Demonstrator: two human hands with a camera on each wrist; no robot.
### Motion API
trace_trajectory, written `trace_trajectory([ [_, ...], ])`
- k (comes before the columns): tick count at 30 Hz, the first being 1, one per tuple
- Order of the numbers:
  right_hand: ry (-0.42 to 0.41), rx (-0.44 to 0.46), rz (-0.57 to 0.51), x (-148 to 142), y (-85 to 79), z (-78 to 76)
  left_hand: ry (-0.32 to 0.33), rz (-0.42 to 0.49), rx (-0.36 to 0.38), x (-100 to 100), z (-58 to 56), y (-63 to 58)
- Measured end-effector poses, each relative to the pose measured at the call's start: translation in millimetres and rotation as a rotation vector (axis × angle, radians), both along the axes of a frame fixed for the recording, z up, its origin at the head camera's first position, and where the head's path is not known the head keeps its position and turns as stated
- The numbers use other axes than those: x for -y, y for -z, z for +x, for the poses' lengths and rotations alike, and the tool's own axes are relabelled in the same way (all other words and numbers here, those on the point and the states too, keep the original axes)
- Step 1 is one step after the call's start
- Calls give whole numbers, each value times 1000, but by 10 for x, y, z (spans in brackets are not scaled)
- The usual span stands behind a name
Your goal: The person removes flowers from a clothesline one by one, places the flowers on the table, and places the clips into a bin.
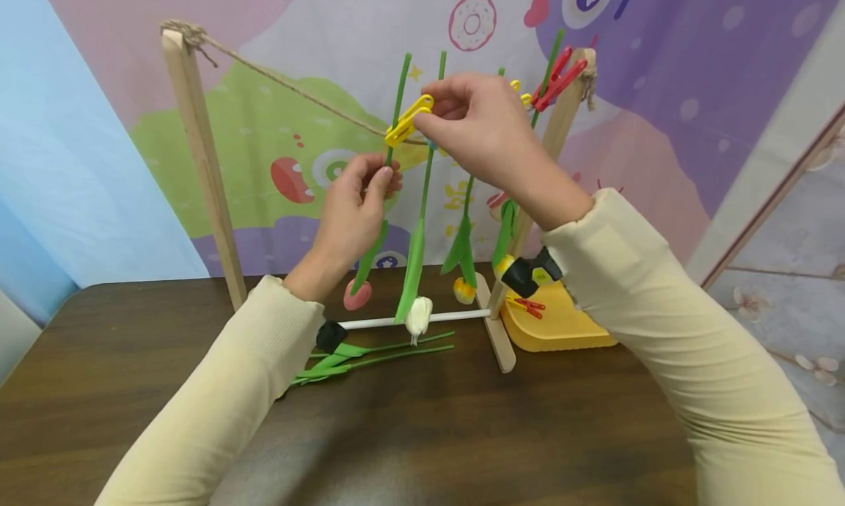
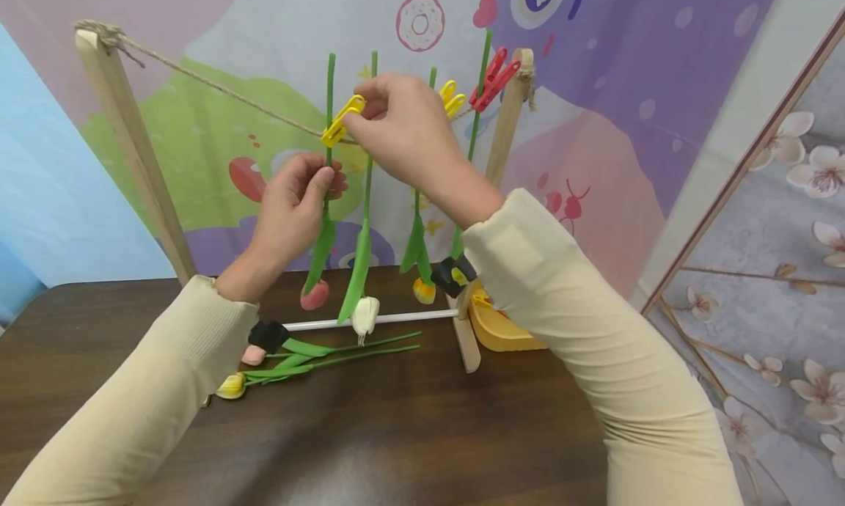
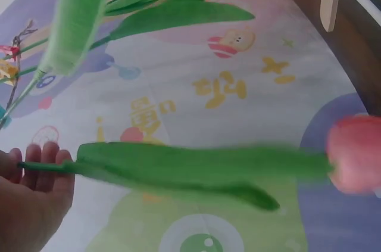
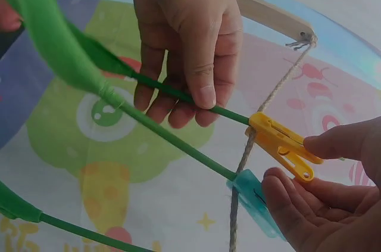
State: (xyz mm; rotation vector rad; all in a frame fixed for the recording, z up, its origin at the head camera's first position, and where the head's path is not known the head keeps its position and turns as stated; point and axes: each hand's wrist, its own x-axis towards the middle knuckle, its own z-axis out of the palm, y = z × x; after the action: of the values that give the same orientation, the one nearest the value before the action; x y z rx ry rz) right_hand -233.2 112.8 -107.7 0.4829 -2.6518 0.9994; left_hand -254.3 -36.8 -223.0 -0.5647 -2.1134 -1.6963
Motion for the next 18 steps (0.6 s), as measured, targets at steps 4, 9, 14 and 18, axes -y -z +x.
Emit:
trace_trajectory([
  [4,-13,19,-12,-6,-10,1,96,65,40,-16,-3,2],
  [9,-25,18,-14,-13,-21,29,137,60,-16,-8,-14,-26],
  [14,-30,0,-19,-39,-17,61,132,11,-57,1,-10,-45],
  [18,-47,-16,-62,-62,9,69,114,-5,-59,1,0,-44],
])
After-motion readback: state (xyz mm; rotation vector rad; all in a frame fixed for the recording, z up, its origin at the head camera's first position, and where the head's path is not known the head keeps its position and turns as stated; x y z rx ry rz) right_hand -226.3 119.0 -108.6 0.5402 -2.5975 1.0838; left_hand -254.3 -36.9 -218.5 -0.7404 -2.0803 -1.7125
